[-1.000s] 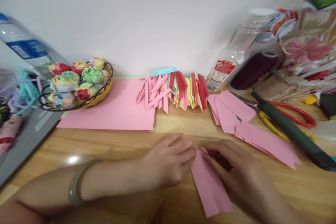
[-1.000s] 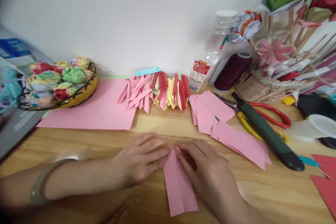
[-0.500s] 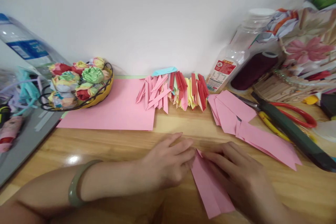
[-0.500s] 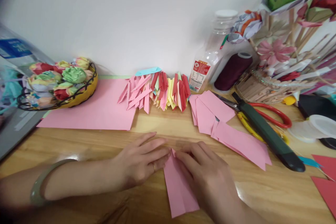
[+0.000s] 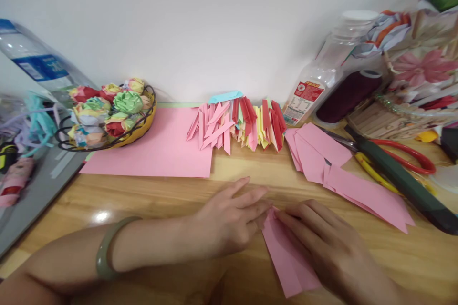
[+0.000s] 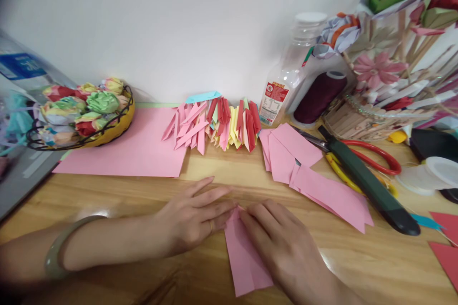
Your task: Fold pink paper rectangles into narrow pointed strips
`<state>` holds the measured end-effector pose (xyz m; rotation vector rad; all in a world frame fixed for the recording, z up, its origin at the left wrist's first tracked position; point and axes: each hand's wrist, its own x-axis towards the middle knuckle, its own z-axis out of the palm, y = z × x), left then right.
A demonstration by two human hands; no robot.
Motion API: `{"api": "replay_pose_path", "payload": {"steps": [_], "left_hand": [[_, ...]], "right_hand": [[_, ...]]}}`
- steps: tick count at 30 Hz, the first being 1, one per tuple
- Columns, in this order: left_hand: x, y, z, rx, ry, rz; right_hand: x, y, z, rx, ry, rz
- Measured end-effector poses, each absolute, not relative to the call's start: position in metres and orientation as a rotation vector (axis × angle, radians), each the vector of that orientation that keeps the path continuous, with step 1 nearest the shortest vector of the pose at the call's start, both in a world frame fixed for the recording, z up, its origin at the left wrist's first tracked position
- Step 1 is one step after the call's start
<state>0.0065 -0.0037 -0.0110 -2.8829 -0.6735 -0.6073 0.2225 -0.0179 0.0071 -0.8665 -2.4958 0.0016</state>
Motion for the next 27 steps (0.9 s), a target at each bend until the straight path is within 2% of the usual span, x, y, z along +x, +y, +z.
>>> {"api": "replay_pose_path", "payload": {"steps": [13, 22, 27], "left_hand": [[0.007, -0.003, -0.01, -2.863, -0.643, -0.578], [0.008, -0.004, -0.007, -2.877, -0.637, -0.495], [0.009, -0.005, -0.005, -2.855, -0.735, -0.476]], "right_hand": [[0.222, -0.018, 0.007, -0.839, -2.584, -0.072], [0.225, -0.018, -0.007, -0.976, -2.492, 0.252], [0.229, -0.015, -0.01, -0.975, -2.586, 0.225]]}}
